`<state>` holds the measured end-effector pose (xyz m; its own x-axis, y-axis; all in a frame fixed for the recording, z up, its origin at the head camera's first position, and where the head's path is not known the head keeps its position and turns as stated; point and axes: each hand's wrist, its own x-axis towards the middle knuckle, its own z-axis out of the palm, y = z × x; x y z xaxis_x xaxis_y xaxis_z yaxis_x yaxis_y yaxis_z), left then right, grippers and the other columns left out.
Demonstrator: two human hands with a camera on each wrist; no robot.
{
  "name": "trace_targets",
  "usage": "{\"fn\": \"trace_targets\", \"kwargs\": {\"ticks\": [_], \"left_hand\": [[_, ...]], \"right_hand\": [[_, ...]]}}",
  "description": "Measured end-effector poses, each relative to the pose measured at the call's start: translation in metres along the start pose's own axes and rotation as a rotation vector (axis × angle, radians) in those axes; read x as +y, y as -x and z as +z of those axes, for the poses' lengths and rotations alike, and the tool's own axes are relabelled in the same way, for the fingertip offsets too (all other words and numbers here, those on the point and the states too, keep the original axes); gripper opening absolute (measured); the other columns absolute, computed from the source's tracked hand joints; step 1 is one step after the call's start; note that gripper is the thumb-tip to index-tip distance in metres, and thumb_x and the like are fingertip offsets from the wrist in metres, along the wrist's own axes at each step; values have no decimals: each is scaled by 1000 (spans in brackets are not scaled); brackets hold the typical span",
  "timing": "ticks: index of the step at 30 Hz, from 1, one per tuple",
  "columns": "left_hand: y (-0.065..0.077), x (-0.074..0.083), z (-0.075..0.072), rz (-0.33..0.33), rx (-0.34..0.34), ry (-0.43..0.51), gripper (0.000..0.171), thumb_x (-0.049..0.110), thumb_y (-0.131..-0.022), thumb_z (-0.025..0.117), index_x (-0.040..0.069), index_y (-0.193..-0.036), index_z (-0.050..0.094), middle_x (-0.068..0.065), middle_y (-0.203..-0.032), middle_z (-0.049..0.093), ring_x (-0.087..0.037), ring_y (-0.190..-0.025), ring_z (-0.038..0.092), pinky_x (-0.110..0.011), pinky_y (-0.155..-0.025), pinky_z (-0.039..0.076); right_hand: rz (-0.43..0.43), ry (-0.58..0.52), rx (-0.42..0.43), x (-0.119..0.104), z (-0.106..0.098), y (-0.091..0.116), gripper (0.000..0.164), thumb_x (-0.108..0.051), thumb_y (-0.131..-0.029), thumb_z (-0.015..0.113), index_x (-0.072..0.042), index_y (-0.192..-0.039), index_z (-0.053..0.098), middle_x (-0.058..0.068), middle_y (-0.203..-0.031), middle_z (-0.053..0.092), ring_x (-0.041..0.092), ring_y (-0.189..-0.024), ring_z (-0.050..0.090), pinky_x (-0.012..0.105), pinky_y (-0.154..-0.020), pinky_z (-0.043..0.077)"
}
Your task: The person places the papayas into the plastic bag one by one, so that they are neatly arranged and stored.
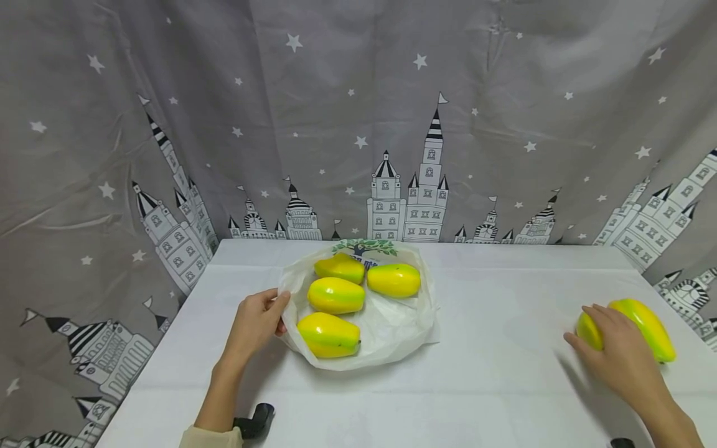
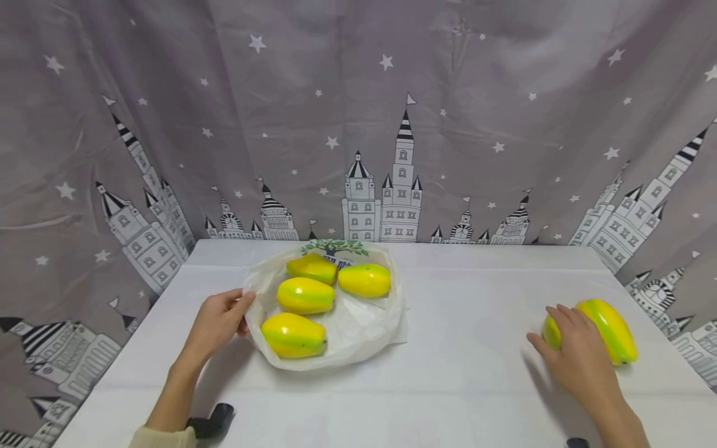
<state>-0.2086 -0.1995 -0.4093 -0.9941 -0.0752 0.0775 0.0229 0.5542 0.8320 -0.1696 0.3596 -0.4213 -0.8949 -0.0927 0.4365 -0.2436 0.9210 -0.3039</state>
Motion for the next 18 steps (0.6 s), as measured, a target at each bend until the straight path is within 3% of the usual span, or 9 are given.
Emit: {"fn": "trace_targets", "kwargs": {"ticks": [5,11,18], "left_hand": [[-1,-1,0,-3,-4,8,38,22,-103,53,-7,-128,59,-6,-62,61,-21,-55,59,-29,-55,52],[-1,-1,1,-5,-8,10,38,23,-103,53,-6,-128,59,-6,-62,61,-22,-55,59,-27,-55,51],[-1,-1,1,-1,-9,9,39,23,-103,53,-6,-128,59,-6,-63,61,-21,-55,59,-27,-55,52]], "right_hand": [[49,11,-8,4,-2,2,51,-10,-81,75,19,-117,53,45,-119,48,59,-108,43,69,-96,29],[153,52,-74,5,-7,1,55,-14,-84,73,20,-120,50,43,-116,49,52,-94,51,64,-80,39],[188,10,-80,-2,-6,0,55,-14,-91,68,18,-129,45,43,-122,46,57,-106,47,67,-86,36]]}}
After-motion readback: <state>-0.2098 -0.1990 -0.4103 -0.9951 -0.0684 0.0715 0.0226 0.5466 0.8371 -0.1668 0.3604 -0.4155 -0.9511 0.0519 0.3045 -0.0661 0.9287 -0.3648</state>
